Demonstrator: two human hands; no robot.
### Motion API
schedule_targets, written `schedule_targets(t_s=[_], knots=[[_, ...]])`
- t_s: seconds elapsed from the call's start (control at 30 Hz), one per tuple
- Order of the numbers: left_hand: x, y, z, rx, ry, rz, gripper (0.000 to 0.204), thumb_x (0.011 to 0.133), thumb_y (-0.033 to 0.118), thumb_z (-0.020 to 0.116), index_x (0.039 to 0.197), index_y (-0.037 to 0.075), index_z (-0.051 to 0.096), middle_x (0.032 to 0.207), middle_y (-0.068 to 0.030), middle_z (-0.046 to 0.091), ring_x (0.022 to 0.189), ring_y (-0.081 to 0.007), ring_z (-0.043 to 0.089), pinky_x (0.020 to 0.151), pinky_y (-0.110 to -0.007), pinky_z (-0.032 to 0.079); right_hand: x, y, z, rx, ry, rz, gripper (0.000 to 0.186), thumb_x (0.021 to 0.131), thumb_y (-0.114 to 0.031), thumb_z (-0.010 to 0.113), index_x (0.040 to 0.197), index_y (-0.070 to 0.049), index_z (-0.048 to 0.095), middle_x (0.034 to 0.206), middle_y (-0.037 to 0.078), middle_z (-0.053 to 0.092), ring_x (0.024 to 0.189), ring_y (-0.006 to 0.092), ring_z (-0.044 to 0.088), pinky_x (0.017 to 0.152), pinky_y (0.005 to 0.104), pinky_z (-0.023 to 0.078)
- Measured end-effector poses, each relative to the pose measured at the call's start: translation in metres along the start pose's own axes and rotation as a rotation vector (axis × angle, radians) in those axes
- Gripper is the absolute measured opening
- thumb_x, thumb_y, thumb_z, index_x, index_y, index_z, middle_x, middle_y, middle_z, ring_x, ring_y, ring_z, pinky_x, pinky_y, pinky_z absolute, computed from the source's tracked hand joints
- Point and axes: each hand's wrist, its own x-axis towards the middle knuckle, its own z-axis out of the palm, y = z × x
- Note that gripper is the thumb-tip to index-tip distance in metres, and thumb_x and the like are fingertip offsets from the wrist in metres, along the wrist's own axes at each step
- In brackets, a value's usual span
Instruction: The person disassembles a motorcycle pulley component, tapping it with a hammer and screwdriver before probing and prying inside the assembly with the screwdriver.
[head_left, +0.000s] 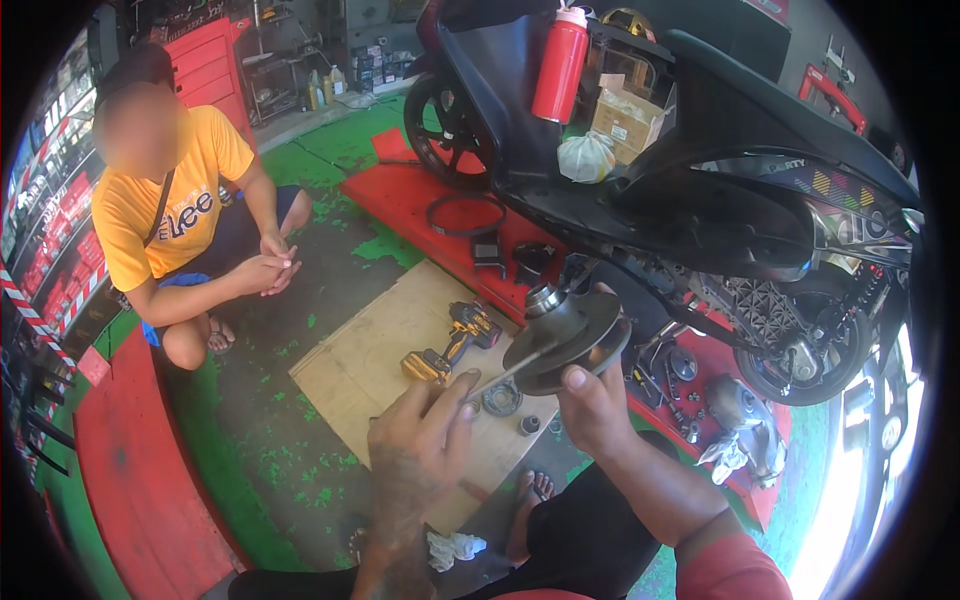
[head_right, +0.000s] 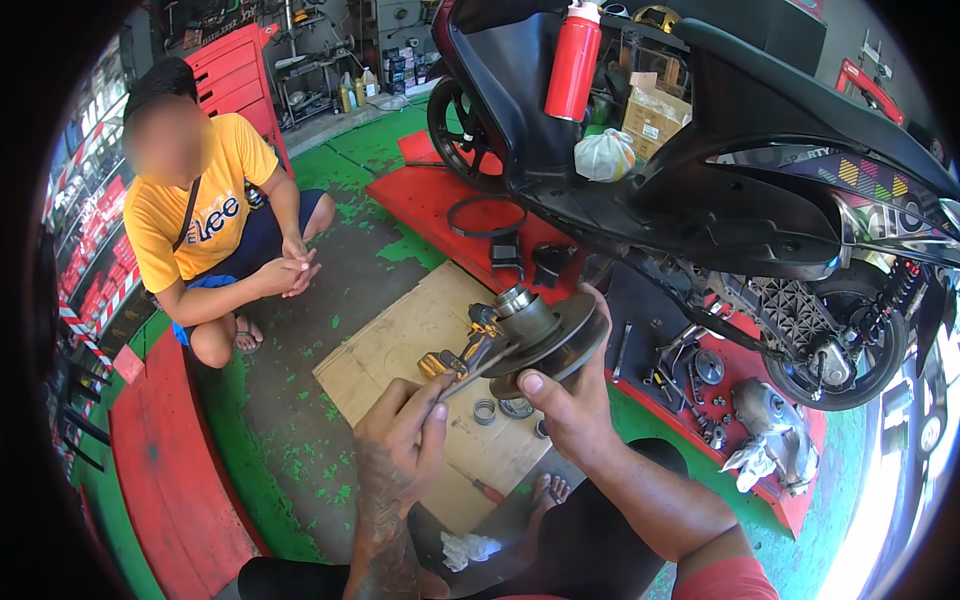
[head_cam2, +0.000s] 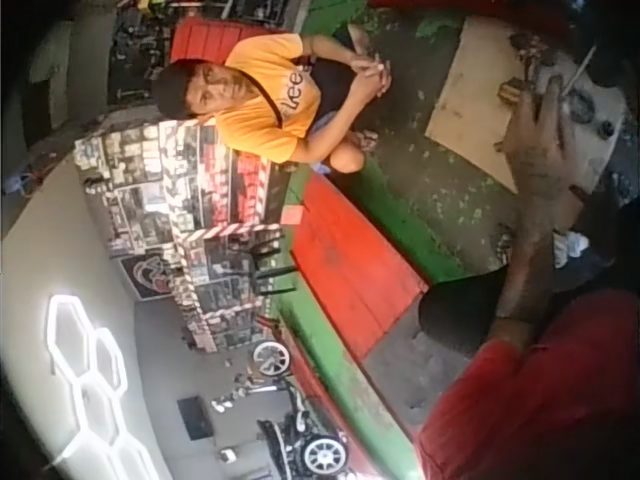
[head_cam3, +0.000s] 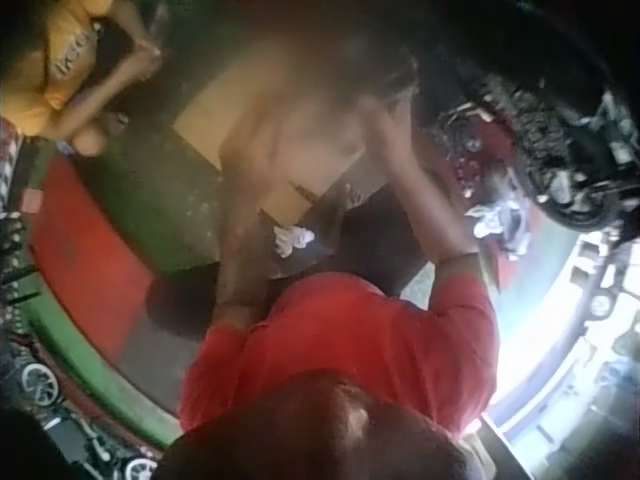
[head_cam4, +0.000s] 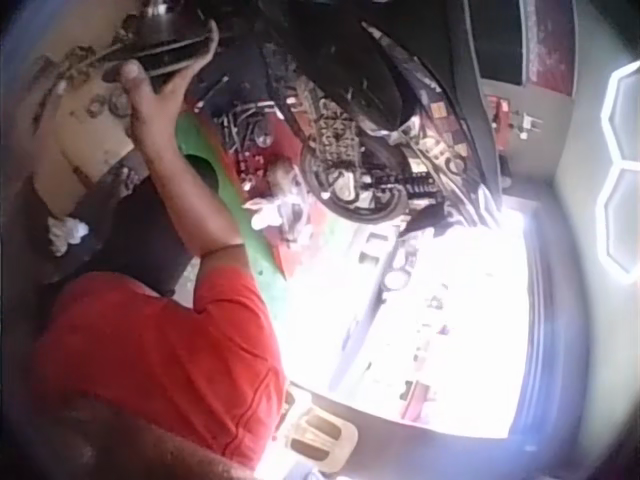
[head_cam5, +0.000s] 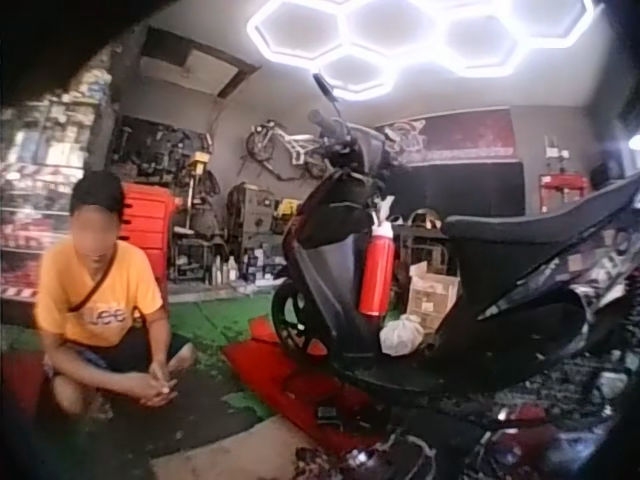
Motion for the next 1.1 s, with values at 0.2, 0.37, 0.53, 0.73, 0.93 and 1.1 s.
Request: schedule_targets(t_s=[0.2, 0.37, 0.53, 0.73, 0.93, 1.1], knots=[[0.003, -0.009, 0.009, 0.093, 0.103, 0.106, 0.035, 0.084, 0.008, 0.066, 0.118, 0.009, 0.074, 0.086, -0.0049, 0.060, 0.070, -0.0206, 0.054, 0.063, -0.032, 0.044, -0.002, 0.000, -0.002, -0.075, -0.066, 0.017, 0.117, 0.077, -0.030, 0.082, 0.162, -0.017, 0.003, 0.149, 0.022, 0.043, 0.135, 0.0386, 0.050, 0.112, 0.0527, 0.040], [0.003, -0.014, 0.011, 0.054, 0.133, 0.152, 0.034, 0.084, 0.009, 0.066, 0.117, 0.008, 0.075, 0.085, -0.0046, 0.059, 0.069, -0.0203, 0.054, 0.062, -0.032, 0.044, -0.002, 0.000, 0.003, -0.010, -0.053, 0.036, 0.118, 0.077, -0.033, 0.083, 0.163, -0.017, 0.003, 0.149, 0.023, 0.043, 0.136, 0.0393, 0.049, 0.113, 0.0536, 0.039], [0.002, -0.011, 0.009, 0.011, 0.102, 0.128, 0.033, 0.084, 0.009, 0.066, 0.116, 0.007, 0.075, 0.083, -0.0045, 0.059, 0.069, -0.0204, 0.054, 0.062, -0.032, 0.044, -0.001, 0.001, -0.001, -0.003, -0.066, 0.029, 0.120, 0.076, -0.035, 0.084, 0.163, -0.017, 0.003, 0.149, 0.022, 0.043, 0.136, 0.0398, 0.049, 0.113, 0.0538, 0.039], [0.000, -0.006, 0.007, 0.007, 0.032, 0.045, 0.033, 0.084, 0.009, 0.066, 0.115, 0.008, 0.075, 0.080, -0.0042, 0.058, 0.068, -0.0206, 0.054, 0.062, -0.032, 0.044, -0.001, 0.002, -0.001, -0.052, -0.052, 0.027, 0.121, 0.075, -0.039, 0.084, 0.163, -0.019, 0.004, 0.150, 0.021, 0.043, 0.135, 0.0401, 0.049, 0.112, 0.0539, 0.039], [-0.001, -0.008, 0.005, 0.050, 0.029, 0.064, 0.032, 0.084, 0.009, 0.066, 0.115, 0.009, 0.075, 0.079, -0.0043, 0.058, 0.066, -0.0208, 0.055, 0.061, -0.033, 0.044, -0.002, -0.001, 0.002, 0.026, -0.038, 0.071, 0.120, 0.075, -0.040, 0.083, 0.163, -0.020, 0.004, 0.150, 0.021, 0.043, 0.135, 0.0392, 0.049, 0.113, 0.0537, 0.038], [-0.001, -0.008, 0.003, 0.010, 0.019, 0.001, 0.031, 0.084, 0.009, 0.066, 0.114, 0.010, 0.076, 0.079, -0.0044, 0.058, 0.066, -0.0206, 0.055, 0.060, -0.032, 0.044, -0.003, 0.002, -0.001, 0.001, -0.057, 0.058, 0.118, 0.076, -0.041, 0.082, 0.163, -0.020, 0.005, 0.149, 0.021, 0.044, 0.135, 0.0382, 0.049, 0.113, 0.0536, 0.037]])
